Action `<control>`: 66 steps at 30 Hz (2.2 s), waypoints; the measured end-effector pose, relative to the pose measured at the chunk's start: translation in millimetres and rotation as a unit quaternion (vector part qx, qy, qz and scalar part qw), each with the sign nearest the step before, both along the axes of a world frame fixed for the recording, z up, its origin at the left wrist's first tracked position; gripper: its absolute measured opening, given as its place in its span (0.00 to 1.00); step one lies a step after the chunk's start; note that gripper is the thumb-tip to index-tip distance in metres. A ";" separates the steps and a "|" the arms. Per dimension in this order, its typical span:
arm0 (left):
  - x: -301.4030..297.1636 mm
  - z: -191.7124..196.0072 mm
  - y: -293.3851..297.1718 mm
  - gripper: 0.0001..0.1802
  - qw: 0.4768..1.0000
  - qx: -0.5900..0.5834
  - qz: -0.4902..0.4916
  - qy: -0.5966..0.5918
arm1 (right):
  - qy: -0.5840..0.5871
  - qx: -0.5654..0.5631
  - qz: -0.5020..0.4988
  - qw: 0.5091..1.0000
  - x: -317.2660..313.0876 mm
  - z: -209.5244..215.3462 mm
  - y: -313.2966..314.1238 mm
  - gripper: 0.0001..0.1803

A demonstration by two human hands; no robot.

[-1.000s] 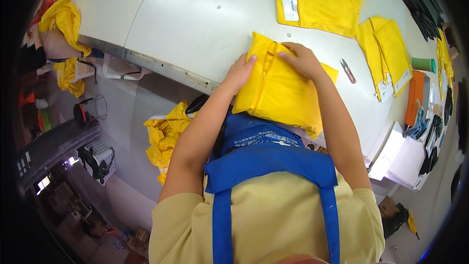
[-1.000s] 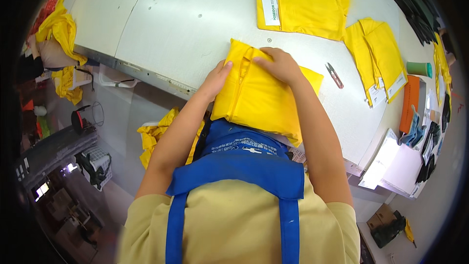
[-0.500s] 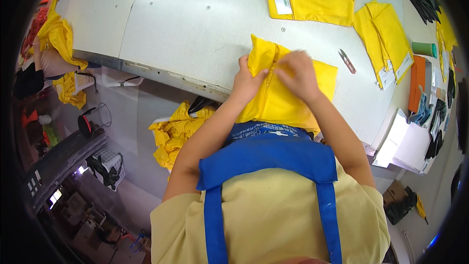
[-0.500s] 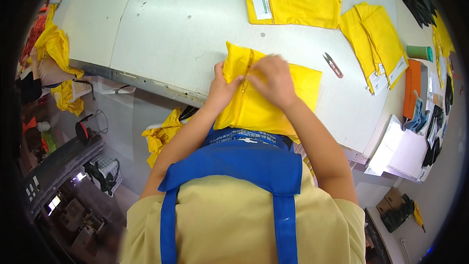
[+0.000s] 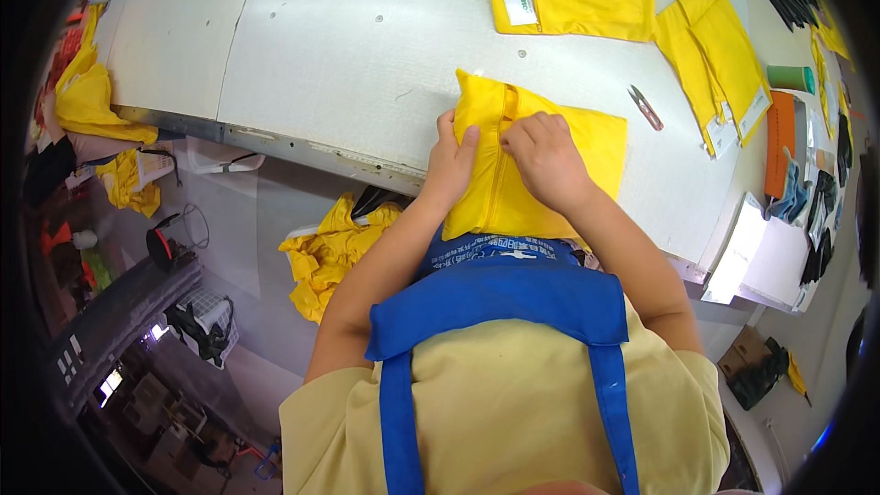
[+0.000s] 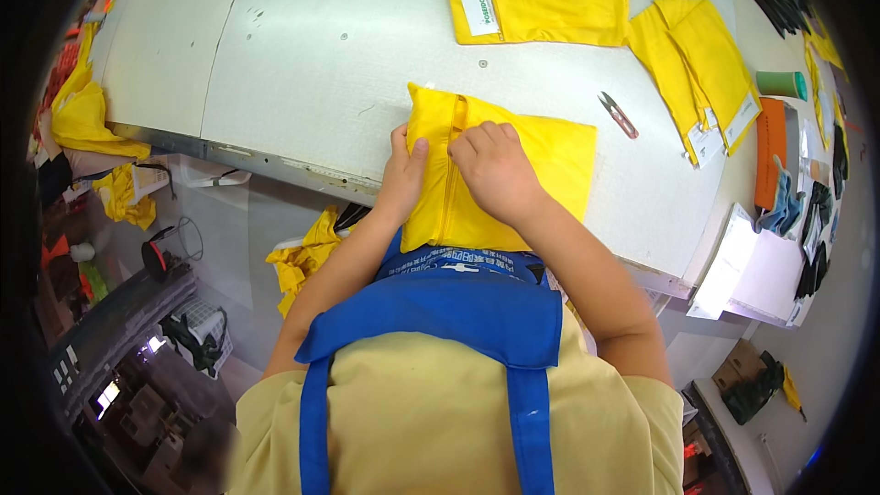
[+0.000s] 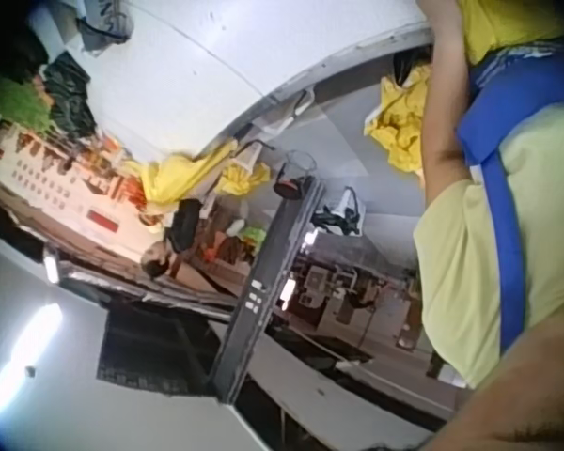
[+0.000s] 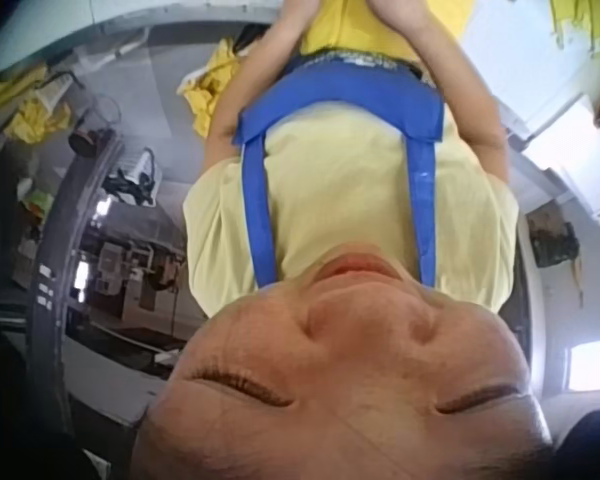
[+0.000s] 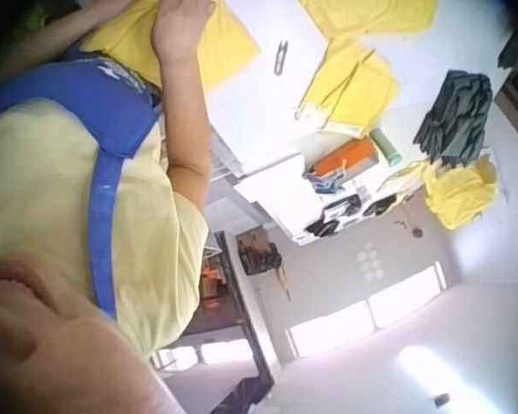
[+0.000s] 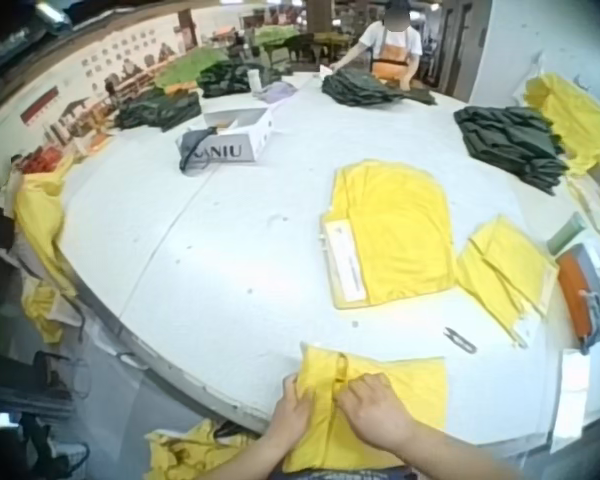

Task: The person folds a yellow raincoat on a white table, smoothing the fabric, aligning edges, and folding it into a compact rectangle. They use scissors to trim loose threads and then place the folded garment into a clear plastic bag.

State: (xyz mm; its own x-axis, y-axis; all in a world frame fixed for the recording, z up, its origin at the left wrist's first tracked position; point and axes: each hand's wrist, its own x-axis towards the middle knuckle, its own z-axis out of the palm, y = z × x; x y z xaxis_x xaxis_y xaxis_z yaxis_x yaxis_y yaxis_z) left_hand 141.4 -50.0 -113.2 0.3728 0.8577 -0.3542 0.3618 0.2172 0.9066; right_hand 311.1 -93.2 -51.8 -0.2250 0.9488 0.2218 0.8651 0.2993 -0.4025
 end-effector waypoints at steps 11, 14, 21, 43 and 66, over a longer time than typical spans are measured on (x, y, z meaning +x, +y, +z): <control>2.0 51.6 -17.5 0.43 0.924 0.131 -0.207 0.294 | 0.006 -0.125 0.005 0.992 -1.9 -24.9 12.9 0.07; -3.1 30.8 -32.1 0.38 0.897 0.285 -0.204 0.269 | 0.042 -0.081 -0.031 0.995 2.2 -30.4 20.7 0.10; -23.2 -23.8 -54.9 0.37 0.790 0.496 -0.302 0.196 | 0.067 -0.081 -0.020 0.994 1.6 -35.8 24.1 0.10; -23.3 -29.2 -58.5 0.33 0.823 0.432 -0.356 0.097 | -0.002 0.030 -0.044 0.999 7.2 -40.3 58.6 0.03; 116.7 155.1 -68.1 0.45 0.638 0.034 -0.730 -0.241 | 0.281 0.067 -0.628 0.723 -30.0 154.2 -224.6 0.56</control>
